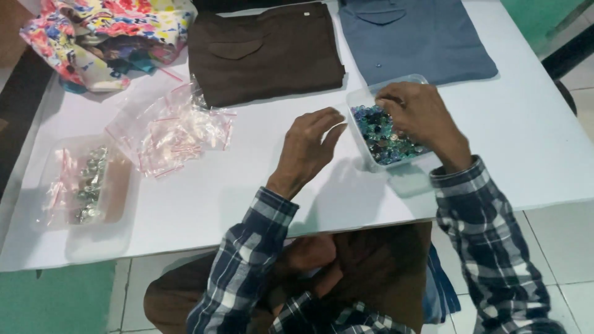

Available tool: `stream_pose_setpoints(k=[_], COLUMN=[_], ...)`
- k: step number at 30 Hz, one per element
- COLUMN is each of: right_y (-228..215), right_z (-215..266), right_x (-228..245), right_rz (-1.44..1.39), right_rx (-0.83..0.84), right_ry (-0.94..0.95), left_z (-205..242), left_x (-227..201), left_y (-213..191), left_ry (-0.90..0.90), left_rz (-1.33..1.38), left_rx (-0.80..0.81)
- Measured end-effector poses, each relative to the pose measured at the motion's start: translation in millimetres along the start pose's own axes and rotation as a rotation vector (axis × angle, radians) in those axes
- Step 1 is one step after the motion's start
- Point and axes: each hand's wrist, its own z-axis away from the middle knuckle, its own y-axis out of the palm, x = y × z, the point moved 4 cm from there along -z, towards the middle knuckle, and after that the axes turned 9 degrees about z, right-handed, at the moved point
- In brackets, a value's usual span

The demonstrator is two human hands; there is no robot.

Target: The person picks small, colorful buttons from a clear plastic container and places them into small zip-lock bags. They handle the buttons and bags by hand, occasionally placing a few buttons on the table before bagging them.

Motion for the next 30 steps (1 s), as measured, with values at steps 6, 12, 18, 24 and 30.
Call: stream_pose_setpoints(k=[6, 12, 18, 24, 30], right_y=[34, 92, 73, 49, 28], right_z=[-7, -20, -13, -12, -11], right_x=[-51, -86, -61, -77, -69], right_rz=[0.191, 0.331, 0.316, 0.119, -0.323], right_rx=[0.366, 0.347, 0.353, 0.247, 0.152], right_ry=[0.123, 0.106, 0.079, 0.132, 0.265], left_z=[-38, -39, -41, -50, -53], left_x=[21, 48, 45, 48, 20], left_y=[91, 111, 107, 114, 97], left_ry=[-0.024, -0.111, -0.239, -0.247, -0.242], left_rz=[-0.127, -0.278, -0.186, -0.09, -0.002], left_rx=[0.266, 0.302, 0.343, 0.283, 0.319])
